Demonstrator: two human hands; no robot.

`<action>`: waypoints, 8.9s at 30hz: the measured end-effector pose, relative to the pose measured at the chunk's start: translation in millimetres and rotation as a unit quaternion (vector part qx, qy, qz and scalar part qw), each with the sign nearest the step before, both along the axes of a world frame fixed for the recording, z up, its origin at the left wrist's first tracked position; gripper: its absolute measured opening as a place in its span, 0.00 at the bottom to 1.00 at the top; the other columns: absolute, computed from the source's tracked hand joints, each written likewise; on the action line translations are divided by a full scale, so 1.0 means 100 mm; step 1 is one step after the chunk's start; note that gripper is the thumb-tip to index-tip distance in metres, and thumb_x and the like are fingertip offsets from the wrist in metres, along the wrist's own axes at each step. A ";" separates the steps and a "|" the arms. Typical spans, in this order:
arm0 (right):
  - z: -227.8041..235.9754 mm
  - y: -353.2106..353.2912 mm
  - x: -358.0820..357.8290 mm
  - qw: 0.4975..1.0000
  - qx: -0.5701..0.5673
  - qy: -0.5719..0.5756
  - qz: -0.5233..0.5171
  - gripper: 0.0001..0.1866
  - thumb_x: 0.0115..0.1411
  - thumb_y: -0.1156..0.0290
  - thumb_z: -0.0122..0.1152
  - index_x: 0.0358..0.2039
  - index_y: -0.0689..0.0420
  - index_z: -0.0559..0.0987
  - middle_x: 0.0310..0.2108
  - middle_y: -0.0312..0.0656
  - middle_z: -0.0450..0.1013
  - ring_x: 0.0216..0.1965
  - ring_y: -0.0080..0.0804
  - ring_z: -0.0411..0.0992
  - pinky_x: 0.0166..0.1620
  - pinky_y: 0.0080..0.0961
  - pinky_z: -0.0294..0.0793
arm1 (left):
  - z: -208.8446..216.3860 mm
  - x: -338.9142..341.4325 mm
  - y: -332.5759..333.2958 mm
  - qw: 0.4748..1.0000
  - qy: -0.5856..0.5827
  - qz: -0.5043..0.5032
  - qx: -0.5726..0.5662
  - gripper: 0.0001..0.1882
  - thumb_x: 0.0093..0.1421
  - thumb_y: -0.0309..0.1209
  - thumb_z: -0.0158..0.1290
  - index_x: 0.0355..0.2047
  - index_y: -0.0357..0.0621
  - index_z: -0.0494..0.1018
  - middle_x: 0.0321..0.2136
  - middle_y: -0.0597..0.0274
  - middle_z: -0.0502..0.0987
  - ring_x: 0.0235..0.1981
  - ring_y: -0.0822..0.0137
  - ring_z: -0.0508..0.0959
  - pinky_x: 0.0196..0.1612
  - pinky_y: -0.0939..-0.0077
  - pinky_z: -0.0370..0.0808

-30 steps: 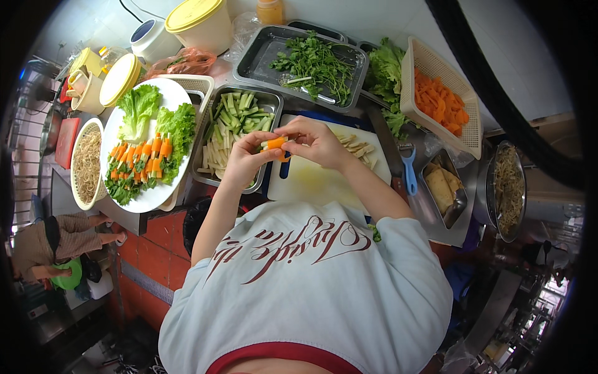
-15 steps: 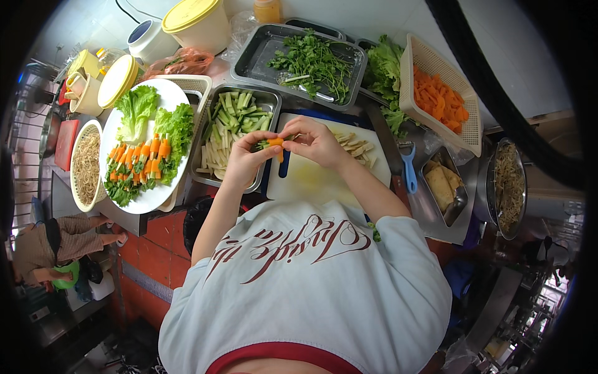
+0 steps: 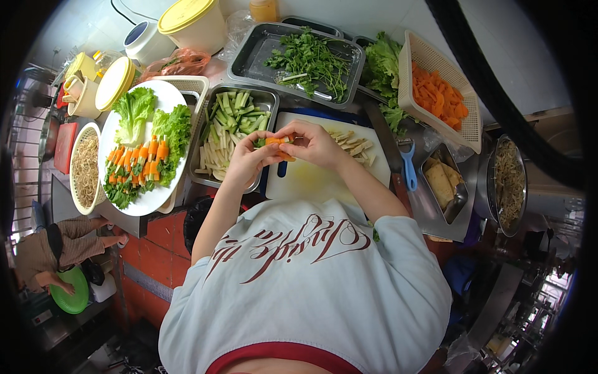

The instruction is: The person assembles vegetable rolls by placing a cilantro sprig and a white vegetable stick onto a thin carrot sheet, then rolling them together. The finished rolls are placed on a white plate with lettuce. The person repeats this process throughout the clip.

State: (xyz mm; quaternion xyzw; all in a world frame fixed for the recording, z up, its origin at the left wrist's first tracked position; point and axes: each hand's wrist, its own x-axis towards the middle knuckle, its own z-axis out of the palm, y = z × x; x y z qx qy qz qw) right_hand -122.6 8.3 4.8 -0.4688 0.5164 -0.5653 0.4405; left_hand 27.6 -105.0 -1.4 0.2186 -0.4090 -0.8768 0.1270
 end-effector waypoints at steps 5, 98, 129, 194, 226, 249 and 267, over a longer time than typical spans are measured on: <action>-0.02 -0.03 0.01 0.998 -0.032 0.027 -0.040 0.11 0.53 0.81 0.55 0.38 0.58 0.73 0.36 0.34 0.66 0.38 0.19 0.68 0.40 0.18 0.71 | 0.03 -0.03 -0.01 0.997 0.018 0.002 0.076 0.13 0.54 0.22 0.52 0.39 0.31 0.66 0.33 0.55 0.74 0.34 0.67 0.78 0.38 0.82 0.77; 0.51 1.93 -3.11 0.778 0.291 0.257 -0.494 0.13 0.56 0.61 0.56 0.27 0.59 0.78 0.24 0.36 0.73 0.26 0.22 0.71 0.30 0.19 0.69 | 0.44 0.92 -0.83 0.678 -0.204 0.281 -0.648 0.10 0.56 0.32 0.52 0.36 0.39 0.73 0.42 0.56 0.72 0.46 0.59 0.69 0.51 0.67 0.62; 0.08 0.09 -0.12 0.896 -0.051 -0.366 -0.246 0.07 0.61 0.75 0.46 0.39 0.58 0.68 0.42 0.46 0.70 0.48 0.37 0.68 0.53 0.35 0.68 | -0.43 0.05 0.14 0.998 0.042 0.030 0.032 0.03 0.55 0.22 0.52 0.31 0.40 0.70 0.29 0.62 0.75 0.29 0.73 0.75 0.36 0.84 0.71; -0.34 -0.65 -0.29 0.940 -0.023 0.339 -0.015 0.11 0.45 0.71 0.62 0.32 0.56 0.77 0.33 0.38 0.70 0.36 0.34 0.68 0.41 0.28 0.67 | -0.30 0.22 0.23 0.995 -0.095 -0.021 -0.021 0.12 0.58 0.30 0.51 0.40 0.35 0.69 0.34 0.59 0.76 0.34 0.73 0.77 0.39 0.81 0.73; -0.51 -1.48 0.19 0.858 -0.040 0.512 0.032 0.17 0.47 0.66 0.61 0.38 0.55 0.73 0.33 0.43 0.68 0.40 0.41 0.69 0.42 0.34 0.70 | -0.28 0.34 0.24 0.996 -0.078 0.008 -0.045 0.13 0.59 0.33 0.49 0.42 0.40 0.69 0.35 0.67 0.75 0.35 0.81 0.73 0.38 0.88 0.66; 0.12 -0.60 -0.02 0.966 0.180 -0.036 0.183 0.10 0.49 0.78 0.60 0.29 0.56 0.67 0.24 0.30 0.68 0.25 0.14 0.66 0.27 0.13 0.65 | -0.35 0.45 0.15 0.971 -0.025 0.150 0.186 0.12 0.60 0.27 0.46 0.42 0.34 0.66 0.38 0.57 0.74 0.37 0.72 0.76 0.38 0.82 0.76; -0.48 -1.53 0.47 0.792 -0.149 0.569 0.165 0.13 0.43 0.72 0.60 0.33 0.54 0.74 0.30 0.40 0.66 0.34 0.38 0.70 0.36 0.32 0.71 | -0.24 0.42 0.33 0.987 -0.057 0.055 0.140 0.12 0.59 0.24 0.46 0.44 0.34 0.65 0.42 0.55 0.71 0.41 0.64 0.76 0.44 0.78 0.75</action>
